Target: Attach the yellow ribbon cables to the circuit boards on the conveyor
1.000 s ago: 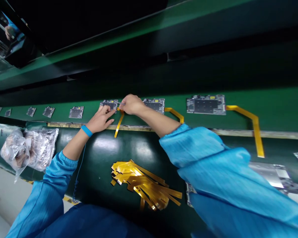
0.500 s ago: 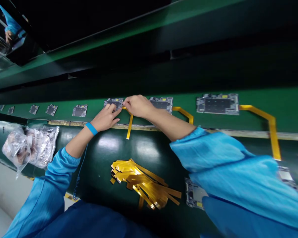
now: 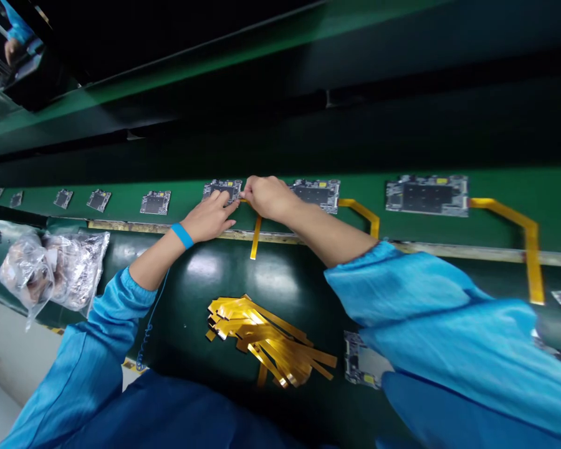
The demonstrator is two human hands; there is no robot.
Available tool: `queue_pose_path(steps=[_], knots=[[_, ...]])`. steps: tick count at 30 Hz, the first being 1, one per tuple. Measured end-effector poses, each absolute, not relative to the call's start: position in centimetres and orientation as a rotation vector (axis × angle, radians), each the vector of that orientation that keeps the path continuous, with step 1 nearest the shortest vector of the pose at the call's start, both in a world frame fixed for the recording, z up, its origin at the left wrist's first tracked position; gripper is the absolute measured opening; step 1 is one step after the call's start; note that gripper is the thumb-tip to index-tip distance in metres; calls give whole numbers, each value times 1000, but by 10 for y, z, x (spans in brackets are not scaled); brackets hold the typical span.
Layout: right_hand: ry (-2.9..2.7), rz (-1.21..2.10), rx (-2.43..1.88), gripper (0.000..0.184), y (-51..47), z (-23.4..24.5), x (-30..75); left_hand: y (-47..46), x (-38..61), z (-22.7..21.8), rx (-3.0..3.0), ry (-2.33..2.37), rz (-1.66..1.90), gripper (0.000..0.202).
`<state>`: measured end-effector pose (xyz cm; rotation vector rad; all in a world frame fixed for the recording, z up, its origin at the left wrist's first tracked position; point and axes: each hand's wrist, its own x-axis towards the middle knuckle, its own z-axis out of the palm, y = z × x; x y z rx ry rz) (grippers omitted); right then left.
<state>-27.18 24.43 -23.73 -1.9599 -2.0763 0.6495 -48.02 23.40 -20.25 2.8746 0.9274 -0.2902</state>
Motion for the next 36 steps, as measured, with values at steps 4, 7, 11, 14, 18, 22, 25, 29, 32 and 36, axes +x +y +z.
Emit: queue_pose_path(steps=[4,7,11,14,18,22,25,29,32,36], knots=[[-2035,612,-1889,25,231,-230,-265,235,-478,-205,2861,896,-246,55],[-2008,621,-1729,30,202,-218,-263,236,-481,-211,2828,874,-140,49],[-2174,994,-1328,32,148,-203,-266,237,-482,-219,2777,835,-16,46],[-2321,1219,-1077,26,109,-198,-273,235,-478,-221,2736,818,24,46],[-2488,1308,-1022,12,80,-199,-288,232,-474,-220,2644,800,107,44],[-2523,1359,-1030,12,77,-204,-299,235,-489,-218,2542,808,267,43],[-2482,1380,-987,18,81,-206,-300,241,-511,-213,2499,927,380,41],[-2427,1389,-894,29,82,-208,-295,250,-543,-198,2415,1316,442,28],[-2351,1349,-906,36,81,-212,-292,257,-561,-185,2347,1648,355,19],[-2235,1375,-938,42,84,-208,-291,262,-568,-177,2277,1782,87,13]])
